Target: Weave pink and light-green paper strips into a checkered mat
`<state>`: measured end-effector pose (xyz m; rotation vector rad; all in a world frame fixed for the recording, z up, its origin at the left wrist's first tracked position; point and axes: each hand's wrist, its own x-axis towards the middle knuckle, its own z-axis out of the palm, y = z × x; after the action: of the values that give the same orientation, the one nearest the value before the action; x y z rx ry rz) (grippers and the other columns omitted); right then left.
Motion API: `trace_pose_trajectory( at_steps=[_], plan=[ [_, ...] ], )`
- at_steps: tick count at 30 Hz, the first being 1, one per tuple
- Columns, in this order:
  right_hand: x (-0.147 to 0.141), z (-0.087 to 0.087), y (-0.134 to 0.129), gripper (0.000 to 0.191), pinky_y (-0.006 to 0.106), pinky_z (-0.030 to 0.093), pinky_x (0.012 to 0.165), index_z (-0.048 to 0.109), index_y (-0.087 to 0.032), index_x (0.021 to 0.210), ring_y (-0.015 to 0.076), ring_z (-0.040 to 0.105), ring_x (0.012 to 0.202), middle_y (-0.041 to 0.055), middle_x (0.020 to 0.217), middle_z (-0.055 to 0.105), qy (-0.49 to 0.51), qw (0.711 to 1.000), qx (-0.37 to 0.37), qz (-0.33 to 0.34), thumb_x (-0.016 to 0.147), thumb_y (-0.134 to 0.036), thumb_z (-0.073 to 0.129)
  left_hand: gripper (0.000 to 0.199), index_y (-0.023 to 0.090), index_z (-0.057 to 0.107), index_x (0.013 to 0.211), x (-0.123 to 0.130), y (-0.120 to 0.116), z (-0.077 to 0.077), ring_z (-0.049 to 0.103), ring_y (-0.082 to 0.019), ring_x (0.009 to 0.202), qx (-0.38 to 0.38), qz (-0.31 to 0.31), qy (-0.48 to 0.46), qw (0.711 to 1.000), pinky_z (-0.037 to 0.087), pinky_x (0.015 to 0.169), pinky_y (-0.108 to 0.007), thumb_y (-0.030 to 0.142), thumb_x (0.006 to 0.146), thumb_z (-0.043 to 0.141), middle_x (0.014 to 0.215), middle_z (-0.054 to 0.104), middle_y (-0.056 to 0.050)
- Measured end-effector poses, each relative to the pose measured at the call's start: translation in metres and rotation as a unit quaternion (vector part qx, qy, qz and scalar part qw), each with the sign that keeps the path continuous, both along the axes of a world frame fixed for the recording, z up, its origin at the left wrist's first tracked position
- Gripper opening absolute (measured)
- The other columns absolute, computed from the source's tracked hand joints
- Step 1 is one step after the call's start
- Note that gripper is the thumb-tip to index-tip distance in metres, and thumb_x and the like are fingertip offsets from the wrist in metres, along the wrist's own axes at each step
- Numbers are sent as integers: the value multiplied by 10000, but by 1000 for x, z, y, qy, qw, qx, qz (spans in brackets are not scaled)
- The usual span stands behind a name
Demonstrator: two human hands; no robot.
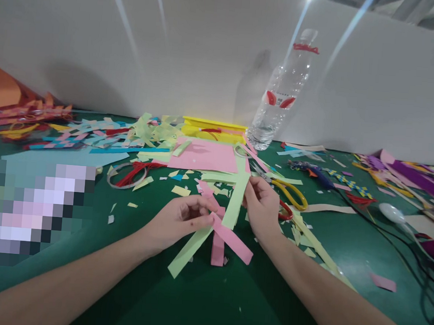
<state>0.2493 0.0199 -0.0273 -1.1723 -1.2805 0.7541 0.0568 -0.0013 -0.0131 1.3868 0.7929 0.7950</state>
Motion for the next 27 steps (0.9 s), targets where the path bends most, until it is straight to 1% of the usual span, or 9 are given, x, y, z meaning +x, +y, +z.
trace_pose_trajectory(
  at_steps=[5, 10, 15, 20, 27],
  plan=[
    [0, -1, 0, 206, 199, 310, 436, 581, -185, 772, 83, 380, 479, -36, 587, 477, 13, 1000, 0, -2, 834, -379, 547, 111, 197, 666, 857, -1, 1, -2, 516, -91, 664, 8, -4, 8, 1000, 419, 613, -188, 290, 797, 669, 785, 606, 21],
    [0, -1, 1, 191, 196, 303, 429, 576, -188, 767, 80, 372, 462, -49, 553, 452, 23, 1000, -5, 0, 839, -362, 545, 141, 185, 670, 846, -2, 1, -2, 476, -90, 613, 19, -15, 31, 999, 387, 562, -192, 315, 791, 673, 698, 542, 32],
    [0, 0, 1, 161, 192, 298, 421, 563, -191, 740, 77, 366, 450, -59, 527, 428, 27, 1000, 4, -5, 828, -325, 548, 118, 195, 672, 873, -2, 1, -3, 476, -81, 612, 18, -38, 19, 999, 377, 564, -187, 288, 801, 667, 696, 544, 37],
    [-1, 1, 0, 171, 192, 313, 422, 572, -188, 743, 76, 378, 458, -46, 555, 460, 25, 1000, -4, -6, 820, -340, 557, 118, 194, 670, 872, -2, 1, -2, 480, -76, 612, 16, -41, 26, 999, 374, 564, -184, 289, 803, 665, 697, 550, 40],
    [-1, -1, 4, 185, 186, 292, 408, 602, -185, 767, 68, 370, 436, -50, 542, 463, 78, 997, -3, -11, 827, -353, 551, 137, 184, 662, 890, -2, 0, -3, 480, -79, 617, 30, -39, 56, 997, 379, 581, -192, 289, 802, 654, 688, 540, 41]
  ],
)
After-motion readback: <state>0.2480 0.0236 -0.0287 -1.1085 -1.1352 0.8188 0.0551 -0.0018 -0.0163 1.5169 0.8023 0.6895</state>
